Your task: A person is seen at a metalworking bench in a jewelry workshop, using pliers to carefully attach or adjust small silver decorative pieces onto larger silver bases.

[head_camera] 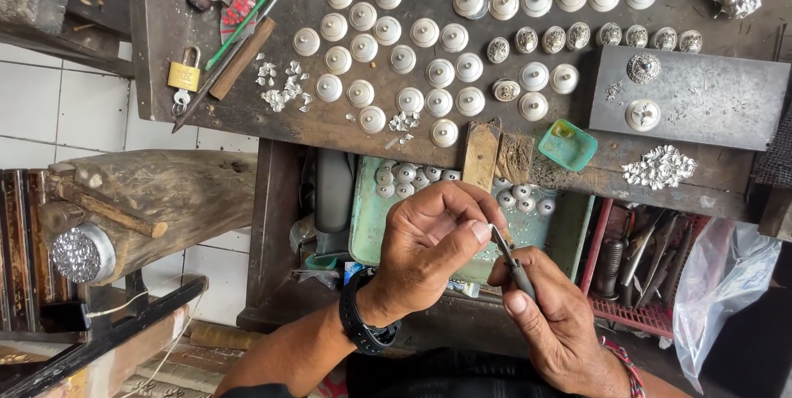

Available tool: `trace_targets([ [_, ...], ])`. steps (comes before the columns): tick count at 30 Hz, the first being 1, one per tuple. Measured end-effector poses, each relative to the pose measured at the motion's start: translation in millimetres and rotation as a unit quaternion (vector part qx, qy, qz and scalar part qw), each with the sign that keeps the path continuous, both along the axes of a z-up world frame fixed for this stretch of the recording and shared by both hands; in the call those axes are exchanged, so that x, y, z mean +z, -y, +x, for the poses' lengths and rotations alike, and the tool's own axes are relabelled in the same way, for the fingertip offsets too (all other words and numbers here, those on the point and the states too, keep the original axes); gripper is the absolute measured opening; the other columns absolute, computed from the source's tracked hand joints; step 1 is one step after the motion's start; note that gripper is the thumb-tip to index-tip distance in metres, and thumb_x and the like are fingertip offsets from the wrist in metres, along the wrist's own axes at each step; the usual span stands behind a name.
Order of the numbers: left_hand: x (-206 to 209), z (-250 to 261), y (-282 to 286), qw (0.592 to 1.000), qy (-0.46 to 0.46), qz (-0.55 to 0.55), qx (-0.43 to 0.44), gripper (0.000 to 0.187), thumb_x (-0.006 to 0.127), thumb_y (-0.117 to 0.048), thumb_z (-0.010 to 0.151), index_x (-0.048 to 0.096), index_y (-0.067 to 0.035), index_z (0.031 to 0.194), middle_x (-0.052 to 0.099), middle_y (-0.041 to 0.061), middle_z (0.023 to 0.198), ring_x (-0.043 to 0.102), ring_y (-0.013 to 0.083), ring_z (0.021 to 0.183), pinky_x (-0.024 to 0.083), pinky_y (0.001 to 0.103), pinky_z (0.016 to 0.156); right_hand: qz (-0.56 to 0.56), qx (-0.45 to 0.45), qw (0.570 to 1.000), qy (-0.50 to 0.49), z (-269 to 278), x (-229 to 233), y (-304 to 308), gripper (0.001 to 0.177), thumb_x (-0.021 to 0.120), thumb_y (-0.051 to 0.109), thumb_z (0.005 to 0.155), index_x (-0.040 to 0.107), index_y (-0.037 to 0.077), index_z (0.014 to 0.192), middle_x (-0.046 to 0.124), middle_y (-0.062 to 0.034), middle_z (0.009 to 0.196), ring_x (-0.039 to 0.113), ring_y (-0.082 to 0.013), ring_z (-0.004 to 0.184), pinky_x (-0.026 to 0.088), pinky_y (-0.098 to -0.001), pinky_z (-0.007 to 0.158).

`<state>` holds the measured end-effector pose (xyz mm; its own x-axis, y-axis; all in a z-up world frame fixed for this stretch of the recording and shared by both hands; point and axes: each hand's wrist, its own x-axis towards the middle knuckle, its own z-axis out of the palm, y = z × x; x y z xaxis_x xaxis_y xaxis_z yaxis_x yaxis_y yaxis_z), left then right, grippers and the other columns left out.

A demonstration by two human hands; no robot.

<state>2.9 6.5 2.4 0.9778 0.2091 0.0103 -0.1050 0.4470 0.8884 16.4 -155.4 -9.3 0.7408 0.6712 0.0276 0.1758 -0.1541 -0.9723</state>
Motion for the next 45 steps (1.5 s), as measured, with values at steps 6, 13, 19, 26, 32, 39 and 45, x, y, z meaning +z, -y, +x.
trace_targets([
  [6,-2,0,1,1.000,0.001,0.003,0.009,0.008,0.053,-0.013,0.083,0.050,-0.009,0.077,0.058,0.009,0.082,0.055,0.0159,0.076,0.045,0.027,0.070,-0.017,0.000,1.000,0.021,3,5,-3,0.030,0.037,0.027,0.090,0.052,0.003,0.082,0.049,-0.0039,0.077,0.048,-0.0133,0.067,0.041,-0.0236,0.063],
  [13,-4,0,3,1.000,0.002,0.000,0.016,0.007,0.053,-0.012,0.082,0.050,-0.009,0.076,0.057,0.009,0.080,0.054,0.0148,0.073,0.043,0.027,0.066,-0.022,-0.004,0.999,0.046,2,2,-4,0.029,0.036,0.024,0.090,0.048,0.004,0.074,0.045,-0.0032,0.070,0.044,-0.0137,0.061,0.039,-0.0238,0.059],
  [19,-2,1,2,1.000,-0.018,0.003,0.019,0.008,0.052,-0.011,0.081,0.050,-0.009,0.073,0.058,0.008,0.080,0.055,0.0142,0.072,0.043,0.025,0.065,-0.053,-0.020,0.995,0.078,0,-7,2,0.026,0.040,0.022,0.088,0.050,0.002,0.075,0.042,-0.0030,0.063,0.041,-0.0145,0.051,0.035,-0.0238,0.049],
  [26,5,2,0,0.997,-0.019,0.031,-0.065,0.007,0.052,-0.008,0.081,0.053,-0.005,0.074,0.058,0.008,0.082,0.057,0.0173,0.074,0.050,0.028,0.070,-0.009,-0.070,0.981,0.178,11,7,2,0.018,0.045,0.013,0.083,0.042,0.002,0.069,0.049,-0.0083,0.067,0.047,-0.0177,0.057,0.039,-0.0253,0.054],
  [32,-2,2,16,0.974,-0.023,0.171,-0.145,0.006,0.055,-0.006,0.079,0.056,-0.004,0.073,0.061,0.009,0.078,0.058,0.0162,0.072,0.047,0.025,0.063,0.028,-0.119,0.941,0.317,20,14,11,0.026,0.058,0.001,0.075,0.032,0.001,0.069,0.059,-0.0177,0.078,0.057,-0.0197,0.060,0.047,-0.0242,0.052],
  [39,-15,4,22,0.973,-0.075,0.149,-0.157,0.010,0.055,-0.012,0.079,0.057,-0.003,0.075,0.059,0.010,0.082,0.056,0.0158,0.071,0.045,0.026,0.059,0.063,-0.075,0.949,0.301,31,16,17,0.013,0.047,0.005,0.082,0.045,-0.003,0.072,0.057,-0.0172,0.079,0.062,-0.0248,0.066,0.050,-0.0270,0.054],
  [45,-14,9,24,0.968,-0.078,0.180,-0.155,0.017,0.056,-0.018,0.080,0.061,-0.002,0.078,0.063,0.011,0.086,0.061,0.0183,0.083,0.047,0.028,0.072,0.040,-0.077,0.946,0.311,34,8,21,0.015,0.049,-0.001,0.079,0.037,-0.001,0.069,0.051,-0.0162,0.077,0.054,-0.0254,0.063,0.043,-0.0291,0.048],
])
